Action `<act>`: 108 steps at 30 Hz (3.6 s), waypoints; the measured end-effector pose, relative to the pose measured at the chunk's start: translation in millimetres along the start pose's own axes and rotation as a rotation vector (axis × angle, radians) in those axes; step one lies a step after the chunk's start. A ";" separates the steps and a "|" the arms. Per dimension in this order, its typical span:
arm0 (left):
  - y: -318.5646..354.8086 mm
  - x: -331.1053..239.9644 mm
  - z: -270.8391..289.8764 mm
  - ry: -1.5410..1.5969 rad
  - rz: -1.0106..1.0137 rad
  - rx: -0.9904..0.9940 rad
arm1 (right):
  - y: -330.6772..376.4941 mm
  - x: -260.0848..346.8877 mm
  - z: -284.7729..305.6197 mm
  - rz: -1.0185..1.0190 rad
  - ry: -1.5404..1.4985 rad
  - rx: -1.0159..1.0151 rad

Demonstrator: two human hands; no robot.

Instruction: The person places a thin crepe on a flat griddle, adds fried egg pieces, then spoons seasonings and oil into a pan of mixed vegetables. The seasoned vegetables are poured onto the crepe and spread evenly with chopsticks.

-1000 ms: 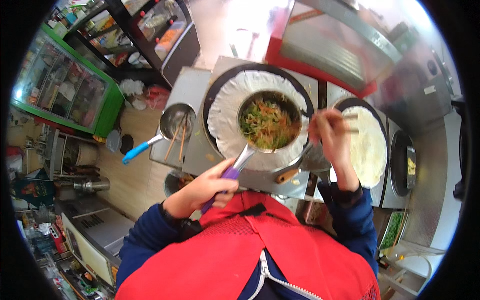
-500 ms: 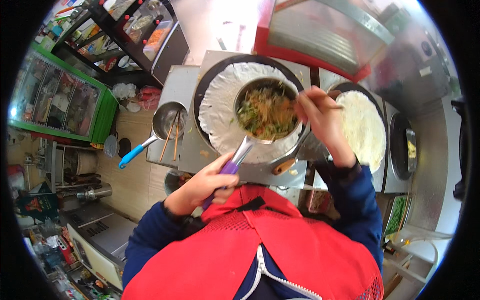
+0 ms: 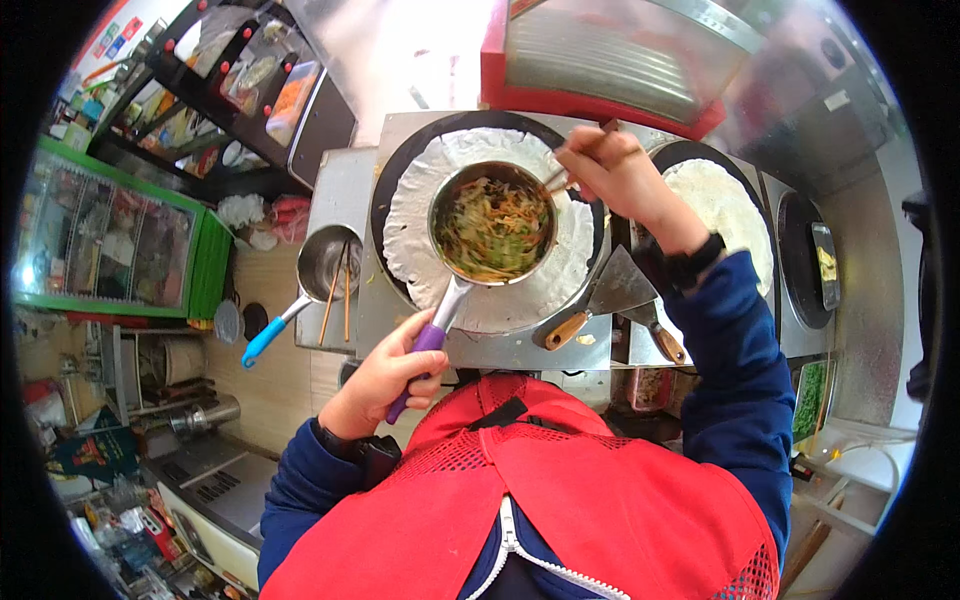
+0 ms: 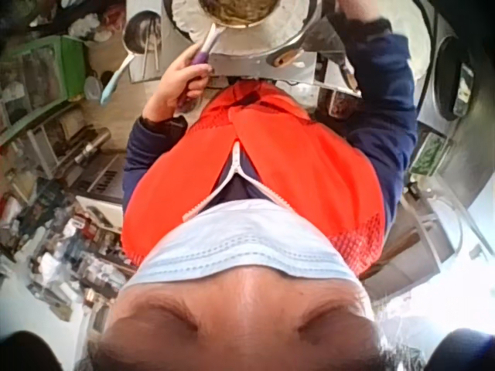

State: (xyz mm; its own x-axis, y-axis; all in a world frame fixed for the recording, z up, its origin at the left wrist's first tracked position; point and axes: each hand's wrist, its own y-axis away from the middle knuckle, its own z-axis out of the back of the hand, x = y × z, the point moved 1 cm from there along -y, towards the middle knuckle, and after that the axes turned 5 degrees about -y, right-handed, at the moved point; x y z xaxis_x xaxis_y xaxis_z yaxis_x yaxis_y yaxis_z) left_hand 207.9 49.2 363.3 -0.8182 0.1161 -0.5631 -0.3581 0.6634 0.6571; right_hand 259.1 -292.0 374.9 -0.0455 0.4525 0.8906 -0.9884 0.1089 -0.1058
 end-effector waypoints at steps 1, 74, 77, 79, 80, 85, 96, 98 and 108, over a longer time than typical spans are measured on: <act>0.6 -1.0 2.4 -0.007 -0.032 0.044 | 11.4 -12.2 0.9 -0.070 -0.112 0.061; -2.7 -15.0 -7.6 -0.050 0.076 0.113 | 57.7 42.6 -36.9 0.082 -0.110 0.234; -4.2 -16.3 -11.4 -0.009 0.022 0.277 | 43.6 41.9 -39.3 0.279 -0.092 0.130; -5.1 -16.5 -9.2 -0.030 0.024 0.162 | 35.5 44.2 -31.4 0.357 -0.015 0.014; -4.0 -15.0 -7.5 -0.048 0.055 0.104 | 37.1 48.2 -28.3 0.348 0.016 0.115; -9.7 -3.7 -6.9 -0.028 0.019 0.213 | 24.1 54.1 -41.4 0.559 0.048 0.501; -13.9 -2.2 3.6 -0.026 -0.064 0.049 | 44.4 -53.5 -19.8 -0.252 -0.490 -0.093; -22.8 0.1 -4.1 0.049 -0.111 0.091 | 61.0 -66.8 -41.4 -0.296 -0.724 -0.253; -22.3 -15.2 -25.8 0.024 -0.043 0.123 | 76.9 -46.0 -73.3 -0.196 -0.894 -0.669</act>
State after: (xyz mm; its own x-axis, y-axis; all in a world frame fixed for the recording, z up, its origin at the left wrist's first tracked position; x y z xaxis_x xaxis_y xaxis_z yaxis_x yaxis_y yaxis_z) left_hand 216.7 13.5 370.1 -0.8145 0.0686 -0.5761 -0.3365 0.7531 0.5653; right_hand 195.8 -239.6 293.4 -0.2512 -0.3900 0.8859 -0.7265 0.6808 0.0937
